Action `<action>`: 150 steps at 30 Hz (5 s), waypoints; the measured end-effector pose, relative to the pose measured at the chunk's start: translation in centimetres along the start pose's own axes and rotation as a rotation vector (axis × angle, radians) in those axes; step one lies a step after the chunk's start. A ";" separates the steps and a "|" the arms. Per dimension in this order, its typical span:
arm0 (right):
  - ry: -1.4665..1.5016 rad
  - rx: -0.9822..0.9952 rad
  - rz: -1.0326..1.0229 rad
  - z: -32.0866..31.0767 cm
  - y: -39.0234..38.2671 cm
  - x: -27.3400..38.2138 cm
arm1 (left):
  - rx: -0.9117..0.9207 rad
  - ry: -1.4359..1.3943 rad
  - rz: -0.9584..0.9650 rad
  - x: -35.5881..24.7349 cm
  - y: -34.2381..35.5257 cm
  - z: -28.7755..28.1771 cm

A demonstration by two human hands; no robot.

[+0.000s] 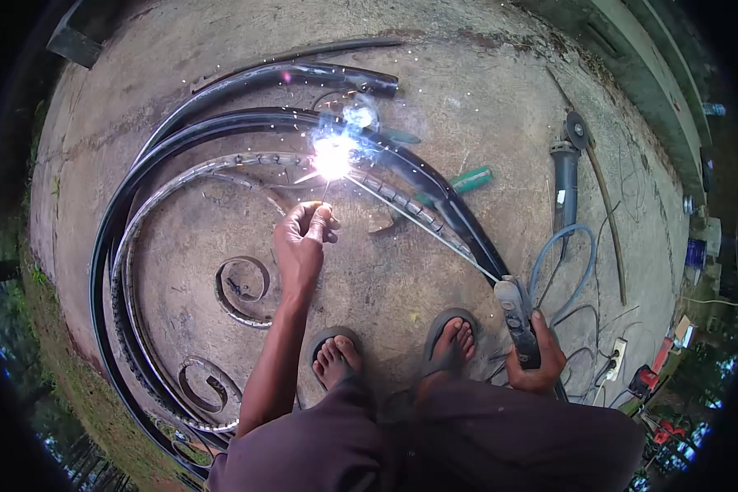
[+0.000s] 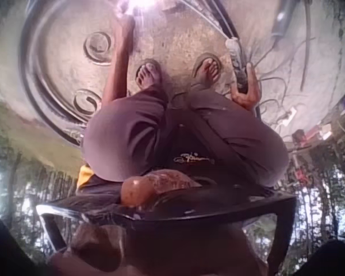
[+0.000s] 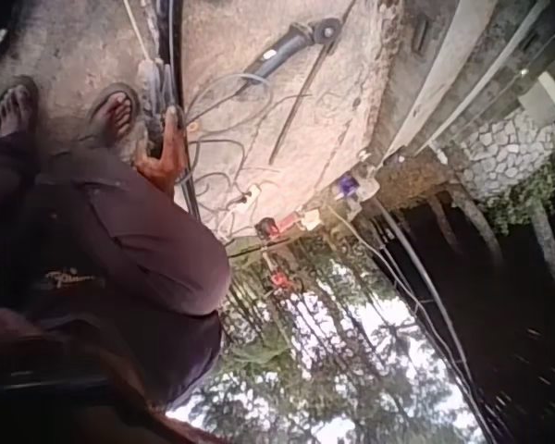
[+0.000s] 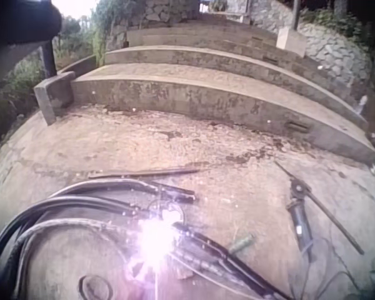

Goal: The person welds curved metal pieces together using a welding rod and an electrode holder.

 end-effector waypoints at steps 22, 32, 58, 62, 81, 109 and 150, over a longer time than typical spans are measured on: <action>-0.071 -0.057 0.051 -1.5 -3.1 -2.7 | 0.178 -0.023 0.078 1.2 0.2 1.9; -0.068 -0.044 0.048 -1.1 -2.4 -2.2 | 0.150 -0.022 0.057 1.6 0.4 1.7; -0.098 -0.093 0.015 -1.9 -2.0 -2.0 | 0.140 -0.048 0.067 0.8 0.1 1.7; -0.088 -0.078 0.066 -1.7 -1.8 -2.0 | 0.147 -0.046 0.088 0.6 0.1 1.6; -0.027 -0.111 0.277 -3.1 -4.6 -5.2 | 0.228 -0.030 0.075 1.2 -0.7 3.9; -0.072 -0.076 0.054 -2.3 -2.7 -2.4 | 0.190 -0.013 0.063 1.9 -1.0 3.5; -0.045 -0.069 0.071 -2.0 -2.9 -2.3 | 0.186 -0.004 0.051 1.8 -0.8 3.6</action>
Point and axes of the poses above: each hand's wrist, its own y-axis towards the middle knuckle, its own z-axis out of the palm, x = y × z, the point moved 9 cm from there along y, towards the middle knuckle, and after that the axes turned 11 degrees about -x, right-handed, at the moved point
